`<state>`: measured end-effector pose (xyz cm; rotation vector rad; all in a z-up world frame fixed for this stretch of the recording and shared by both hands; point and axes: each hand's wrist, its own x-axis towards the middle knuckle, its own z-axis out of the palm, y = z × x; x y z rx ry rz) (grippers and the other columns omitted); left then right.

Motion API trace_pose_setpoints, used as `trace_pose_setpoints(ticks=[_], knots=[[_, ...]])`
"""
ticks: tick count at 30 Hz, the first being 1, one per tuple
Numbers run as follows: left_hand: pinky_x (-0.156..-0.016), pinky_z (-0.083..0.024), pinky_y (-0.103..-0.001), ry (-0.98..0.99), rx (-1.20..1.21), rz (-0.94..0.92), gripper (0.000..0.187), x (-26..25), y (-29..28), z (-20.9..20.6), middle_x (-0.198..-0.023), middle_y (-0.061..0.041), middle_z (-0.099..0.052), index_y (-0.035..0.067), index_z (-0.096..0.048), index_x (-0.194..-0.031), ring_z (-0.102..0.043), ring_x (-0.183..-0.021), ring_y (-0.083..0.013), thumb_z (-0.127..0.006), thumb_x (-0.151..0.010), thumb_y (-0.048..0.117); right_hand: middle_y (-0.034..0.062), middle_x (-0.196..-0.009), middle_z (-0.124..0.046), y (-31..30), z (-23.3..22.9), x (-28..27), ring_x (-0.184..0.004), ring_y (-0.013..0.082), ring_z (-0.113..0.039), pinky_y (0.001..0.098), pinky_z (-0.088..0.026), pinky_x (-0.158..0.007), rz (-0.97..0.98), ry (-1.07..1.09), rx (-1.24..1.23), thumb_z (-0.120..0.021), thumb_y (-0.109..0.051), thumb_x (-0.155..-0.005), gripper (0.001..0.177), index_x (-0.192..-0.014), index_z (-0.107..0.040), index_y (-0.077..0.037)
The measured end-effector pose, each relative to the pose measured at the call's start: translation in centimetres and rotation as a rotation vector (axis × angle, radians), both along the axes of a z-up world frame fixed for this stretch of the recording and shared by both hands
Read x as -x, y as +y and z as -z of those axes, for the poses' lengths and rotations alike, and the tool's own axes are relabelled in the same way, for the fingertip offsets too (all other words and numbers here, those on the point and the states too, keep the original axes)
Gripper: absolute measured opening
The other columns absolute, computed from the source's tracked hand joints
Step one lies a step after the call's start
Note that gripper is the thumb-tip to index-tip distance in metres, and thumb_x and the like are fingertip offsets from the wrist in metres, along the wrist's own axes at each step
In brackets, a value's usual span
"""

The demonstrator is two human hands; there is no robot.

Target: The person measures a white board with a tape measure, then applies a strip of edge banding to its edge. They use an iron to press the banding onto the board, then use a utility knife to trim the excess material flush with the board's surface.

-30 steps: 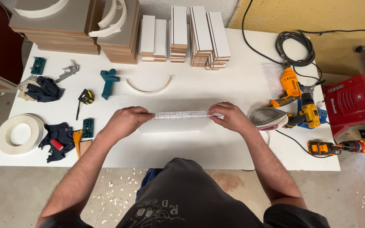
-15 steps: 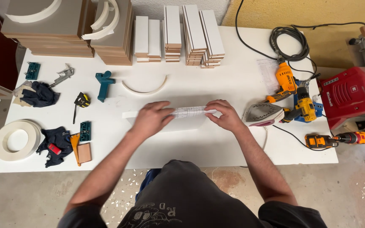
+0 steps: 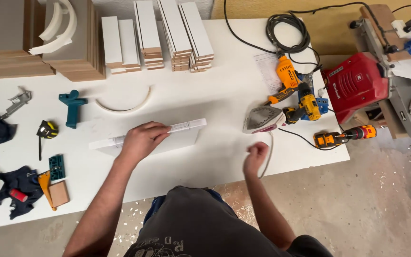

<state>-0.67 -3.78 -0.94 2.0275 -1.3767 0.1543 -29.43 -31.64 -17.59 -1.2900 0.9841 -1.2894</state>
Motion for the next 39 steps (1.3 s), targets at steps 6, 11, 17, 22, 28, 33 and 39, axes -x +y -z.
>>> trace_pose_setpoints(ticks=[6, 11, 17, 22, 28, 33, 39], knots=[[-0.083, -0.059, -0.030, 0.074, 0.003, -0.007, 0.011, 0.4, 0.0, -1.5, -0.099, 0.009, -0.078, 0.028, -0.081, -0.096, -0.074, -0.093, -0.0163, -0.081, -0.086, 0.024, 0.0319, -0.157, -0.028, -12.4, 2.4, 5.8, -0.135, 0.0471, -0.045, 0.0505, -0.041, -0.113, -0.161, 0.386, -0.023, -0.067, 0.015, -0.087, 0.081, -0.156, -0.026, 0.001], [-0.083, -0.058, -0.029, 0.117, -0.010, -0.030, 0.010, 1.0, -0.1, -2.1, -0.100, 0.008, -0.078, 0.026, -0.082, -0.097, -0.074, -0.092, -0.0169, -0.081, -0.088, 0.022, 0.0025, -0.124, -0.060, -20.4, 9.7, 6.2, -0.108, 0.0144, -0.059, 0.0332, -0.047, -0.103, -0.345, 0.397, -0.087, -0.076, -0.005, -0.092, 0.050, -0.133, -0.051, -0.017], [-0.083, -0.059, -0.032, 0.120, 0.008, -0.027, 0.010, 1.5, -0.2, -2.6, -0.100, 0.005, -0.079, 0.023, -0.082, -0.097, -0.075, -0.093, -0.0198, -0.081, -0.087, 0.022, 0.0064, -0.101, -0.066, -15.3, 1.8, 3.9, -0.100, 0.0233, -0.066, 0.0383, -0.052, -0.097, -0.520, 0.691, 0.168, -0.083, -0.032, -0.090, 0.042, -0.116, -0.056, -0.013], [-0.083, -0.059, -0.032, 0.108, 0.005, -0.005, 0.011, 1.0, -0.2, -1.4, -0.101, 0.007, -0.079, 0.025, -0.082, -0.098, -0.074, -0.093, -0.0181, -0.082, -0.087, 0.024, 0.0125, -0.107, -0.073, -10.3, -4.2, -0.7, -0.107, 0.0335, -0.069, 0.0472, -0.054, -0.094, -0.606, 0.921, 0.047, -0.078, -0.056, -0.091, 0.053, -0.124, -0.060, -0.018], [-0.083, -0.058, -0.031, 0.104, 0.004, 0.014, 0.011, 0.2, -0.2, -0.3, -0.103, 0.010, -0.077, 0.028, -0.081, -0.100, -0.074, -0.096, -0.0164, -0.080, -0.090, 0.028, 0.0150, -0.094, -0.074, -5.6, -22.4, -2.5, -0.100, 0.0395, -0.071, 0.0493, -0.055, -0.087, -0.575, 0.961, 0.429, -0.078, -0.049, -0.091, 0.043, -0.123, -0.062, -0.025], [-0.083, -0.059, -0.035, 0.086, -0.035, -0.015, 0.011, 0.0, -0.6, 0.5, -0.103, 0.012, -0.076, 0.031, -0.079, -0.101, -0.073, -0.097, -0.0174, -0.077, -0.090, 0.032, 0.0233, -0.102, -0.074, 0.1, -36.0, -7.6, -0.106, 0.0466, -0.069, 0.0545, -0.054, -0.091, -0.837, 1.233, 0.592, -0.069, -0.055, -0.091, 0.051, -0.124, -0.063, -0.017], [-0.081, -0.060, -0.035, 0.060, -0.049, -0.037, 0.013, -0.2, -1.1, 1.4, -0.100, 0.011, -0.075, 0.033, -0.077, -0.100, -0.073, -0.095, -0.0167, -0.077, -0.088, 0.037, 0.0278, -0.101, -0.074, 4.1, -35.6, -13.3, -0.103, 0.0484, -0.071, 0.0544, -0.057, -0.089, -0.912, 1.496, 0.644, -0.065, -0.060, -0.091, 0.061, -0.117, -0.071, -0.004]])
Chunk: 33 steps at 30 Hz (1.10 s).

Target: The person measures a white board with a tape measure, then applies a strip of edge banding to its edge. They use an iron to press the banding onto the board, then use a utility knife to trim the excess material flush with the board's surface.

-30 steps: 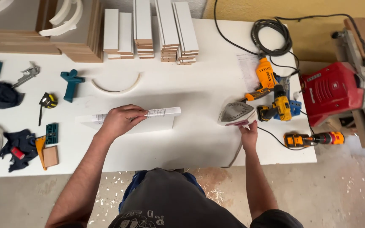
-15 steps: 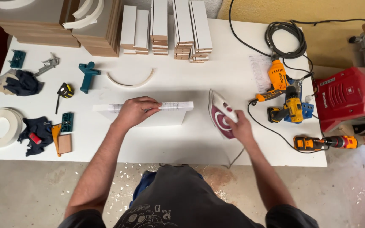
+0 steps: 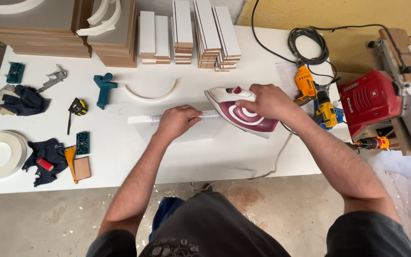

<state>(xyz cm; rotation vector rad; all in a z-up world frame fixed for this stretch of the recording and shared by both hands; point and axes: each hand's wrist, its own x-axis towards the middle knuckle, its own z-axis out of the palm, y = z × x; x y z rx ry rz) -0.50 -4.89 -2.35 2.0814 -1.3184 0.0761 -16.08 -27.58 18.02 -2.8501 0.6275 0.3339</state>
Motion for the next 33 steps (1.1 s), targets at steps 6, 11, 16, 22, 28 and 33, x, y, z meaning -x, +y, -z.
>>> trace_pose_setpoints(ticks=[6, 11, 16, 22, 28, 33], knots=[[-0.079, -0.060, -0.037, 0.014, -0.034, 0.009, 0.015, 0.2, -0.3, 0.8, -0.093, 0.006, -0.074, 0.026, -0.071, -0.100, -0.074, -0.090, -0.0198, -0.075, -0.089, 0.034, 0.0249, -0.106, -0.074, -1.7, 2.7, -1.6, -0.105, 0.0452, -0.072, 0.0522, -0.057, -0.092, -0.074, 0.141, 0.150, -0.058, -0.065, -0.092, 0.068, -0.123, -0.067, -0.005], [-0.077, -0.060, -0.037, 0.017, -0.034, -0.004, 0.018, 0.7, -0.1, 0.8, -0.090, 0.004, -0.073, 0.023, -0.068, -0.099, -0.074, -0.088, -0.0207, -0.077, -0.087, 0.034, 0.0252, -0.106, -0.074, -0.2, 1.9, -1.9, -0.105, 0.0457, -0.071, 0.0540, -0.057, -0.092, -0.119, 0.162, 0.151, -0.058, -0.062, -0.094, 0.064, -0.121, -0.065, -0.004], [-0.076, -0.060, -0.038, 0.007, -0.033, -0.032, 0.022, 1.0, 0.5, 0.1, -0.089, 0.002, -0.072, 0.020, -0.066, -0.099, -0.074, -0.087, -0.0214, -0.078, -0.086, 0.033, 0.0254, -0.105, -0.074, 0.5, 1.5, -2.4, -0.105, 0.0456, -0.071, 0.0548, -0.056, -0.093, -0.175, 0.158, 0.151, -0.059, -0.060, -0.095, 0.061, -0.118, -0.064, -0.003], [-0.079, -0.058, -0.035, -0.085, 0.060, -0.035, 0.009, 0.2, 4.6, -1.9, -0.092, 0.006, -0.073, 0.027, -0.075, -0.091, -0.073, -0.089, -0.0199, -0.080, -0.084, 0.030, 0.0238, -0.102, -0.074, 0.4, 1.6, -2.8, -0.101, 0.0452, -0.073, 0.0525, -0.059, -0.086, -0.201, 0.174, 0.109, -0.056, -0.058, -0.098, 0.059, -0.117, -0.064, -0.003], [-0.085, -0.056, -0.038, -0.125, 0.101, -0.074, 0.007, -1.8, 10.2, -2.6, -0.098, 0.004, -0.076, 0.024, -0.079, -0.093, -0.072, -0.094, -0.0225, -0.081, -0.086, 0.025, 0.0251, -0.105, -0.072, 1.2, 1.5, -3.8, -0.103, 0.0472, -0.071, 0.0543, -0.059, -0.086, -0.223, 0.198, 0.081, -0.053, -0.057, -0.099, 0.060, -0.120, -0.062, -0.001], [-0.087, -0.054, -0.035, 0.000, 0.053, -0.109, 0.008, -2.8, 12.9, -3.4, -0.096, 0.008, -0.076, 0.028, -0.080, -0.092, -0.072, -0.092, -0.0177, -0.082, -0.086, 0.025, 0.0256, -0.106, -0.072, 3.3, 0.7, -4.5, -0.103, 0.0488, -0.071, 0.0541, -0.060, -0.084, -0.254, 0.210, 0.067, -0.051, -0.056, -0.100, 0.061, -0.120, -0.062, 0.001]])
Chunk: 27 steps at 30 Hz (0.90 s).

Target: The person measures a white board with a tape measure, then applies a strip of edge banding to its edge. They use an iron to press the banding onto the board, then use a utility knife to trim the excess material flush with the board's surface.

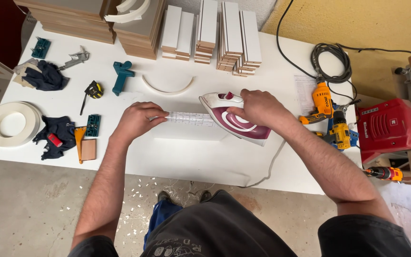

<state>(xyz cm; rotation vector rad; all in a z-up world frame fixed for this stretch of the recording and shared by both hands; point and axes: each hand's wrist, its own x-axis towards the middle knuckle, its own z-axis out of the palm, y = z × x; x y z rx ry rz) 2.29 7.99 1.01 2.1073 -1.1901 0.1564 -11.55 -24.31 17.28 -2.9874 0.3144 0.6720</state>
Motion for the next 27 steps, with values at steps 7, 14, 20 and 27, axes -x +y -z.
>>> trace_pose_setpoints(ticks=[7, 14, 20, 27], knots=[[-0.085, -0.055, -0.036, 0.128, 0.101, -0.044, 0.014, -0.2, 1.2, 1.8, -0.104, 0.007, -0.076, 0.028, -0.080, -0.097, -0.071, -0.094, -0.0210, -0.084, -0.085, 0.023, 0.0272, -0.108, -0.071, 3.1, -0.1, -1.9, -0.104, 0.0516, -0.070, 0.0569, -0.059, -0.083, -0.038, -0.004, -0.029, -0.050, -0.058, -0.100, 0.065, -0.122, -0.062, 0.002], [-0.089, -0.058, -0.034, 0.194, 0.381, -0.043, 0.021, 0.5, 1.5, 4.0, -0.110, -0.001, -0.075, 0.022, -0.082, -0.103, -0.073, -0.099, -0.0219, -0.087, -0.083, 0.016, 0.0297, -0.107, -0.070, 7.2, -1.3, -3.5, -0.102, 0.0548, -0.069, 0.0611, -0.057, -0.085, -0.095, -0.012, -0.085, -0.050, -0.053, -0.097, 0.061, -0.118, -0.062, 0.003], [-0.081, -0.057, -0.033, 0.116, 0.409, -0.045, 0.020, 1.1, 1.6, 4.0, -0.105, 0.000, -0.074, 0.024, -0.083, -0.105, -0.072, -0.087, -0.0195, -0.084, -0.086, 0.017, 0.0313, -0.106, -0.070, 10.3, 0.1, -5.4, -0.101, 0.0557, -0.069, 0.0619, -0.057, -0.084, -0.157, -0.039, -0.121, -0.049, -0.050, -0.097, 0.060, -0.118, -0.061, 0.005], [-0.071, -0.057, -0.032, 0.081, 0.426, -0.040, 0.015, 0.9, 1.4, 3.7, -0.097, 0.000, -0.074, 0.023, -0.084, -0.099, -0.069, -0.074, -0.0188, -0.084, -0.087, 0.015, 0.0351, -0.109, -0.068, 8.9, -1.3, -4.2, -0.104, 0.0585, -0.067, 0.0648, -0.055, -0.088, -0.127, -0.028, -0.083, -0.048, -0.048, -0.099, 0.062, -0.120, -0.059, 0.009]])
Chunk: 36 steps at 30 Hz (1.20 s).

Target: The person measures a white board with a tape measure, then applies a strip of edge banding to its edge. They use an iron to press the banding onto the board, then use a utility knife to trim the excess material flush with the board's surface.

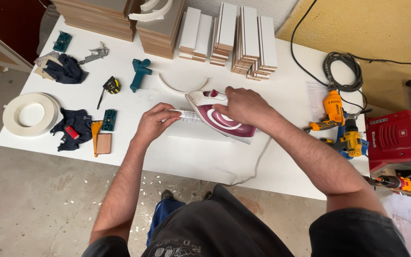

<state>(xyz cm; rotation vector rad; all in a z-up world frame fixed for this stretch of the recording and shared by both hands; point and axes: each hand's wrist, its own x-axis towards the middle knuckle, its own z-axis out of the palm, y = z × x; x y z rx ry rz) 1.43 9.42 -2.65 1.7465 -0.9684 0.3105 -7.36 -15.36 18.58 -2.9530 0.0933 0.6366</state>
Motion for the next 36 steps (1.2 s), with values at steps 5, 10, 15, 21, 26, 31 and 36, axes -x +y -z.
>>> trace_pose_setpoints(ticks=[5, 10, 15, 21, 26, 31, 36], knots=[[-0.072, -0.057, -0.032, 0.006, 0.011, 0.013, 0.015, -0.1, 0.2, 0.3, -0.097, -0.001, -0.074, 0.022, -0.084, -0.099, -0.070, -0.076, -0.0197, -0.085, -0.086, 0.015, 0.0335, -0.110, -0.069, -3.7, 0.3, 2.5, -0.104, 0.0570, -0.067, 0.0633, -0.055, -0.088, 0.069, 0.002, 0.022, -0.049, -0.050, -0.099, 0.062, -0.120, -0.060, 0.007], [-0.075, -0.057, -0.032, 0.010, 0.002, 0.018, 0.013, -0.1, 0.3, 0.1, -0.098, -0.003, -0.074, 0.019, -0.083, -0.098, -0.071, -0.080, -0.0215, -0.085, -0.087, 0.013, 0.0323, -0.109, -0.070, -7.2, 0.1, 4.9, -0.104, 0.0557, -0.068, 0.0615, -0.056, -0.087, 0.126, -0.007, 0.049, -0.050, -0.052, -0.098, 0.061, -0.118, -0.061, 0.005], [-0.079, -0.056, -0.033, 0.051, -0.017, 0.003, 0.014, 0.3, 0.4, -0.4, -0.099, -0.003, -0.075, 0.019, -0.083, -0.098, -0.071, -0.082, -0.0216, -0.084, -0.087, 0.011, 0.0321, -0.109, -0.070, -10.1, -0.2, 7.0, -0.105, 0.0546, -0.068, 0.0601, -0.056, -0.088, 0.174, -0.005, 0.074, -0.051, -0.054, -0.099, 0.062, -0.118, -0.062, 0.005], [-0.080, -0.056, -0.035, 0.100, -0.067, -0.017, 0.013, 0.5, 0.4, -0.8, -0.100, -0.005, -0.075, 0.018, -0.083, -0.099, -0.072, -0.084, -0.0235, -0.083, -0.088, 0.011, 0.0293, -0.108, -0.072, -11.7, 0.2, 7.6, -0.104, 0.0509, -0.071, 0.0565, -0.058, -0.087, 0.178, 0.002, 0.095, -0.050, -0.057, -0.099, 0.064, -0.119, -0.063, 0.002], [-0.081, -0.057, -0.035, 0.090, -0.076, -0.043, 0.013, 0.6, 0.3, -0.9, -0.103, -0.004, -0.075, 0.019, -0.082, -0.099, -0.072, -0.085, -0.0235, -0.083, -0.088, 0.011, 0.0287, -0.108, -0.072, -11.0, 0.4, 6.7, -0.103, 0.0500, -0.071, 0.0559, -0.058, -0.085, 0.167, 0.002, 0.084, -0.050, -0.056, -0.099, 0.063, -0.118, -0.063, 0.002], [-0.086, -0.057, -0.035, 0.086, -0.069, -0.049, 0.012, 0.6, 0.1, -0.5, -0.107, -0.005, -0.075, 0.019, -0.083, -0.099, -0.072, -0.092, -0.0239, -0.083, -0.089, 0.012, 0.0292, -0.110, -0.071, -9.5, 0.0, 5.6, -0.105, 0.0501, -0.071, 0.0557, -0.058, -0.085, 0.142, 0.028, 0.075, -0.048, -0.054, -0.100, 0.063, -0.121, -0.062, 0.004], [-0.090, -0.057, -0.035, 0.089, -0.033, -0.064, 0.012, 0.6, -0.1, 0.7, -0.111, -0.006, -0.074, 0.018, -0.082, -0.098, -0.072, -0.097, -0.0258, -0.084, -0.087, 0.013, 0.0295, -0.108, -0.071, -7.9, 0.6, 4.1, -0.103, 0.0504, -0.071, 0.0557, -0.059, -0.083, 0.104, 0.019, 0.063, -0.050, -0.052, -0.101, 0.061, -0.121, -0.062, 0.004]])
